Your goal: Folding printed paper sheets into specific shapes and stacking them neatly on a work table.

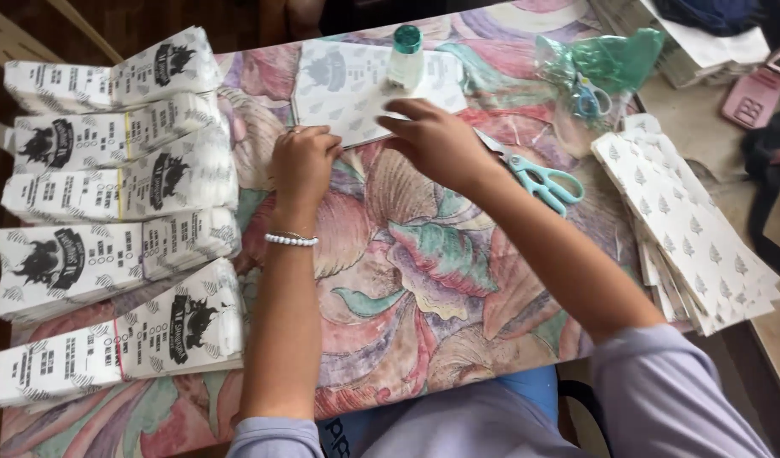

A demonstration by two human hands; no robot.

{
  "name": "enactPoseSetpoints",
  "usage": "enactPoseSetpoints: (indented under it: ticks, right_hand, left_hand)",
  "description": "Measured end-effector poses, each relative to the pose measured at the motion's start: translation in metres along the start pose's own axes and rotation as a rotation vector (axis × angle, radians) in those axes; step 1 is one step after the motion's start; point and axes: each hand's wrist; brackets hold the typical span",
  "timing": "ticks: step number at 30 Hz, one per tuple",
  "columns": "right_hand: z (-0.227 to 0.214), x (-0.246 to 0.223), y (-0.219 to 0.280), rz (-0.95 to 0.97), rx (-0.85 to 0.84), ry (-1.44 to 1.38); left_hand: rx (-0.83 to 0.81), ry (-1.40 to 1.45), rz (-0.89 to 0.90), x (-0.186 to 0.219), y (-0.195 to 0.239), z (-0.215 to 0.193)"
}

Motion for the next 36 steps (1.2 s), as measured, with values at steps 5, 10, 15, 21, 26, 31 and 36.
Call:
enactPoseSetpoints:
  ticks: [5,10,15,21,26,31,36]
  right_hand:
    - [0.089,0.017,-0.021,-0.139,-0.148,0.232]
    - [0.114,0.041,-0.021,-0.047,-0.232,0.145]
    - [0.100,0.049,-0.030,0.349,-0.227,-0.236]
    - [0.108,0.061,-0.027,0.429,-0.108,-0.399]
    - [0.096,0.042,-0.026,0.303,-0.052,-0.377]
    - [0.089,0.031,-0.024,0.165,-0.060,-0.304]
    - [0.099,0.036,-0.022,0.279,-0.011,-0.404]
  left_hand:
    - [0.052,0.014,-0.009,0.005,0.004,-0.012]
    - [0.211,0.091,-0.029,0.028,0.003,-0.055]
    - [0.237,0.170,-0.002,0.012,0.005,-0.036]
    - [0.073,0.117,-0.034,0.000,0.008,-0.018]
    - [0.115,0.177,-0.080,0.000,0.005,-0.012]
    - [0.174,0.195,-0.087,0.013,-0.002,-0.026]
    - [0.280,0.247,-0.116,0.021,-0.004,-0.041]
Point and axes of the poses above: each hand's wrist, its own y-axis away from the middle knuckle, its own z-axis out of the palm, x = y × z, and after that the axes turned 7 degrees about y, right-handed
